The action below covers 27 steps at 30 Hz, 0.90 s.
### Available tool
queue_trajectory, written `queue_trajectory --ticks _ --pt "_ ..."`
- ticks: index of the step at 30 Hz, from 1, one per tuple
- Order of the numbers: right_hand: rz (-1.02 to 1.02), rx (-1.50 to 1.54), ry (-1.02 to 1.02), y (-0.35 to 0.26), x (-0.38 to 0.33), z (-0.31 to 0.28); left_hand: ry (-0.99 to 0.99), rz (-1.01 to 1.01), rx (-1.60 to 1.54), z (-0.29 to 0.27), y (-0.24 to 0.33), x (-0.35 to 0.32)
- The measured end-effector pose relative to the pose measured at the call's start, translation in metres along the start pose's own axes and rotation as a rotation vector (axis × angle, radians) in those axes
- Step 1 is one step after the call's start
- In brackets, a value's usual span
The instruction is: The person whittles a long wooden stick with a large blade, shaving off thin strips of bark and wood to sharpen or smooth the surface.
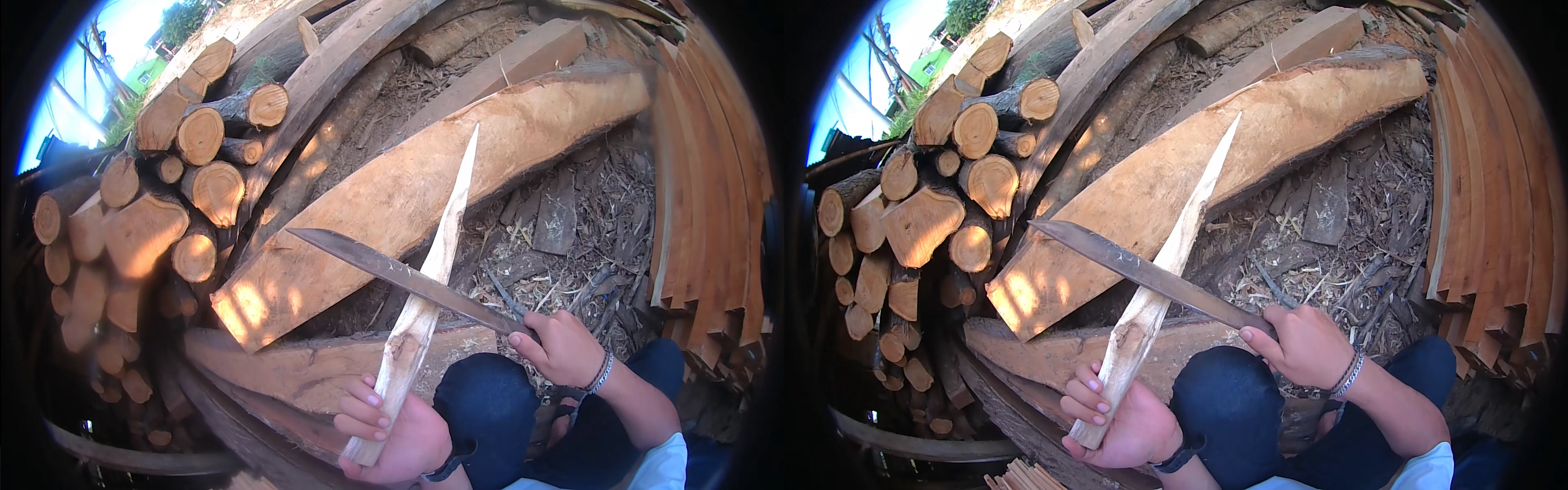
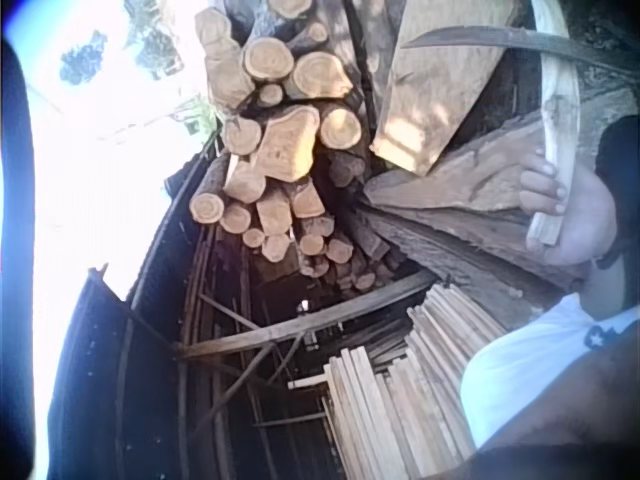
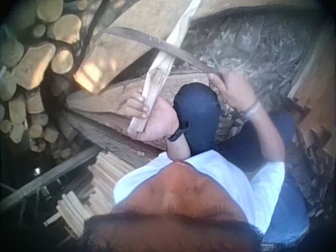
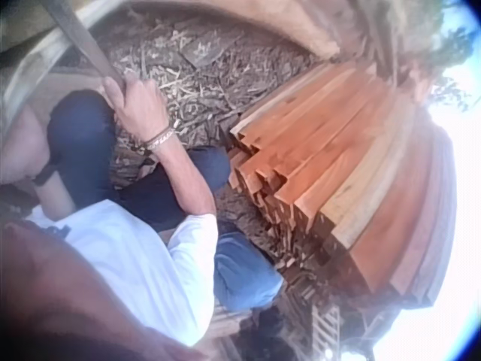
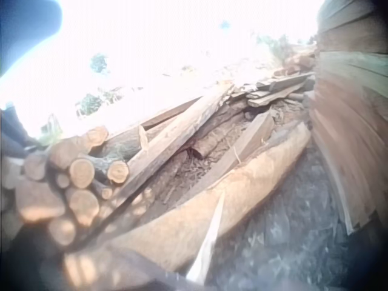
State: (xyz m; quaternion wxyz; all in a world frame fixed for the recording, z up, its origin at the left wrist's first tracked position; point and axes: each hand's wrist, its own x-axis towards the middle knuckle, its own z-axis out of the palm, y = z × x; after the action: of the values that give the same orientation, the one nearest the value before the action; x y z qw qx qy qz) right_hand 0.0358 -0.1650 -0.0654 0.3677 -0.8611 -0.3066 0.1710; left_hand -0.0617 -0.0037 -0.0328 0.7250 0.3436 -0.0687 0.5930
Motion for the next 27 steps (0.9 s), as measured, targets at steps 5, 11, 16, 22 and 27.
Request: queue_trajectory --ticks 5,11,16,22,27 --pt "-0.143 -0.099 -0.009 0.001 0.003 0.003 0.028 0.019 0.008 -0.004 0.002 0.000" --pt "-0.085 -0.032 0.021 0.003 0.004 0.008 0.047 0.052 0.014 -0.002 0.000 0.000" --pt "0.029 0.007 0.060 0.013 0.014 0.004 -0.041 0.013 0.000 -0.002 0.001 0.002" --pt "-0.128 -0.114 -0.031 0.005 0.004 -0.003 0.031 0.057 0.005 0.004 -0.005 -0.001" --pt "0.032 0.027 0.051 0.010 0.013 0.003 -0.054 0.026 0.033 0.000 -0.001 0.003"
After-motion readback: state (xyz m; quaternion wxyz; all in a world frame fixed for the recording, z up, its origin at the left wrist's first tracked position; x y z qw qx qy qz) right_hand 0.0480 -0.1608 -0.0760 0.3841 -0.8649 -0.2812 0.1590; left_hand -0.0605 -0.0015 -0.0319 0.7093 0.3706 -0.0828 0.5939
